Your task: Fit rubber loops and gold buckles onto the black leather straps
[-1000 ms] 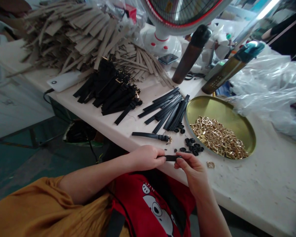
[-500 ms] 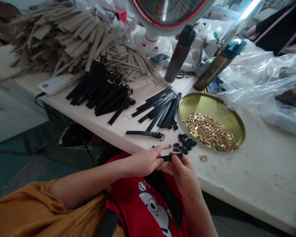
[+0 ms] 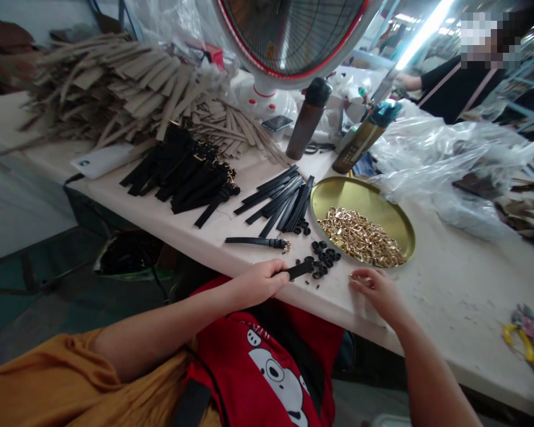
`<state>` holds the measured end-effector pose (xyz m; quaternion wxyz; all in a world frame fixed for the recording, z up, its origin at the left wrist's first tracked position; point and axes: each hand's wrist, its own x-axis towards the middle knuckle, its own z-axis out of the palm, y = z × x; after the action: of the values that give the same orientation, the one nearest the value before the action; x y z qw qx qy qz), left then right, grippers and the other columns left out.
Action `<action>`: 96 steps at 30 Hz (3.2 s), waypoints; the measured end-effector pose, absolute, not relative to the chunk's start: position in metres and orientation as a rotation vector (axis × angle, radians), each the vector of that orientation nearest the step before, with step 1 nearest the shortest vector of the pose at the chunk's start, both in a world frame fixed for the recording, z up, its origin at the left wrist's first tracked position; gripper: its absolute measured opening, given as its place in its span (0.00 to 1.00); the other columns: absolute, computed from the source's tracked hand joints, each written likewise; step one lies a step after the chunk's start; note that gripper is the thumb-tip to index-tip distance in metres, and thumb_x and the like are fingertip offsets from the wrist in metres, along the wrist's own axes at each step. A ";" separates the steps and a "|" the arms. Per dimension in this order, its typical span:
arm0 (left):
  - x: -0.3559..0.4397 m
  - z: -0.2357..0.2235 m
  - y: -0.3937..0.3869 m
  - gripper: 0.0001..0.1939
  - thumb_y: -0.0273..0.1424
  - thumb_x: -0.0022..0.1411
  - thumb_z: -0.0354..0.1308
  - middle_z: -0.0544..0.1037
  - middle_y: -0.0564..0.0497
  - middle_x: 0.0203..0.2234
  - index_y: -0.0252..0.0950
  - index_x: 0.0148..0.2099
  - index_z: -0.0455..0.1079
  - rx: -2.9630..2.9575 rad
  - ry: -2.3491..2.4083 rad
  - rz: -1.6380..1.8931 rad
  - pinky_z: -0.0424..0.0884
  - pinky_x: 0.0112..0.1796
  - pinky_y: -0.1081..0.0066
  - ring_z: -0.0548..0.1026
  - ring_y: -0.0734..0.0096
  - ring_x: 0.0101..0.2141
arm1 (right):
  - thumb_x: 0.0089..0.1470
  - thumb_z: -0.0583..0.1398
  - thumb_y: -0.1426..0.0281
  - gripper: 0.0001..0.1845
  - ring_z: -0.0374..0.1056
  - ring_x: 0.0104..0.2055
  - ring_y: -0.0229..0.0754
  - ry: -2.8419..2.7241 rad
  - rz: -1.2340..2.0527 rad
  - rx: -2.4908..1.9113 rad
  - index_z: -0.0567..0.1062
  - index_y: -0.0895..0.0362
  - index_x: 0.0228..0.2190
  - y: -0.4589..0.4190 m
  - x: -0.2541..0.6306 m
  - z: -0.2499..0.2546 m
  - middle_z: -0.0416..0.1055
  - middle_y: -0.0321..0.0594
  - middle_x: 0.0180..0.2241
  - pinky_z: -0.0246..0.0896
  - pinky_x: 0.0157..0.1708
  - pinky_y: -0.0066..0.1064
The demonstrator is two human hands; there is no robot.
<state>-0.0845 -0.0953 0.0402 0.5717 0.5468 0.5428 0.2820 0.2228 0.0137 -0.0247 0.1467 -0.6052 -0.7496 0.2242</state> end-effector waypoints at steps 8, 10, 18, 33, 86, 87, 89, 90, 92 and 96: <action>-0.085 0.042 -0.098 0.10 0.35 0.59 0.43 0.60 0.60 0.16 0.34 0.36 0.59 1.049 1.161 0.655 0.50 0.18 0.79 0.53 0.83 0.15 | 0.41 0.61 0.63 0.09 0.63 0.25 0.41 -1.904 0.788 -1.620 0.69 0.55 0.24 -0.005 0.205 -0.019 0.68 0.37 0.23 0.57 0.26 0.34; -0.082 0.039 -0.096 0.10 0.35 0.59 0.44 0.60 0.60 0.16 0.34 0.36 0.60 1.035 1.138 0.659 0.49 0.17 0.79 0.53 0.83 0.15 | 0.42 0.63 0.63 0.12 0.63 0.25 0.38 -1.646 0.972 -1.490 0.70 0.55 0.29 -0.021 0.181 -0.005 0.68 0.36 0.24 0.59 0.26 0.32; -0.080 0.031 -0.086 0.11 0.36 0.59 0.45 0.61 0.58 0.18 0.34 0.32 0.61 1.233 1.153 0.699 0.55 0.22 0.79 0.58 0.81 0.20 | 0.42 0.64 0.64 0.12 0.59 0.20 0.29 -0.876 1.755 -1.108 0.74 0.51 0.33 -0.051 0.087 0.012 0.66 0.30 0.23 0.59 0.21 0.23; -0.076 0.010 -0.080 0.05 0.28 0.54 0.48 0.67 0.56 0.23 0.34 0.36 0.60 1.089 1.197 0.734 0.62 0.27 0.77 0.65 0.78 0.24 | 0.43 0.64 0.65 0.10 0.62 0.23 0.32 -0.834 1.745 -1.249 0.70 0.56 0.28 -0.070 0.063 -0.007 0.68 0.33 0.25 0.62 0.25 0.24; -0.085 0.016 -0.087 0.21 0.47 0.50 0.56 0.63 0.59 0.14 0.34 0.24 0.58 1.115 1.232 0.768 0.53 0.19 0.79 0.59 0.81 0.18 | 0.51 0.57 0.65 0.08 0.65 0.30 0.39 -1.490 1.184 -1.345 0.67 0.56 0.32 -0.087 0.066 -0.006 0.69 0.37 0.28 0.60 0.30 0.31; -0.085 0.014 -0.086 0.21 0.48 0.49 0.56 0.63 0.59 0.14 0.34 0.24 0.58 1.098 1.240 0.764 0.53 0.19 0.79 0.59 0.81 0.18 | 0.50 0.57 0.65 0.08 0.65 0.30 0.39 -1.487 1.185 -1.342 0.67 0.56 0.32 -0.085 0.066 -0.008 0.69 0.37 0.28 0.61 0.30 0.31; -0.086 0.011 -0.082 0.22 0.49 0.48 0.57 0.63 0.59 0.14 0.34 0.24 0.58 1.067 1.256 0.746 0.53 0.18 0.79 0.59 0.81 0.17 | 0.51 0.57 0.65 0.08 0.65 0.30 0.39 -1.521 1.172 -1.327 0.67 0.56 0.33 -0.083 0.066 -0.011 0.68 0.37 0.28 0.61 0.29 0.31; -0.086 0.009 -0.081 0.22 0.48 0.48 0.57 0.63 0.59 0.14 0.33 0.26 0.59 1.050 1.260 0.741 0.53 0.18 0.79 0.60 0.81 0.17 | 0.52 0.56 0.66 0.07 0.65 0.30 0.39 -1.577 1.166 -1.310 0.67 0.56 0.34 -0.082 0.067 -0.012 0.69 0.38 0.29 0.61 0.30 0.32; -0.088 0.007 -0.079 0.21 0.47 0.48 0.58 0.64 0.59 0.17 0.33 0.33 0.62 1.016 1.244 0.751 0.56 0.19 0.79 0.62 0.80 0.17 | 0.53 0.53 0.67 0.07 0.66 0.32 0.40 -1.736 1.185 -1.250 0.69 0.55 0.34 -0.079 0.069 -0.013 0.70 0.39 0.30 0.61 0.31 0.32; -0.092 0.011 -0.076 0.20 0.39 0.55 0.54 0.69 0.56 0.25 0.36 0.48 0.61 1.147 1.191 0.772 0.61 0.23 0.78 0.66 0.78 0.22 | 0.54 0.52 0.69 0.08 0.67 0.32 0.40 -1.956 1.161 -1.188 0.70 0.55 0.35 -0.058 0.081 -0.005 0.70 0.39 0.31 0.62 0.32 0.31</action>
<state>-0.0917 -0.0757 0.0111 0.6117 0.4972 0.5164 0.3347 0.0808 -0.0575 -0.0050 0.2839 -0.4440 -0.7308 0.4339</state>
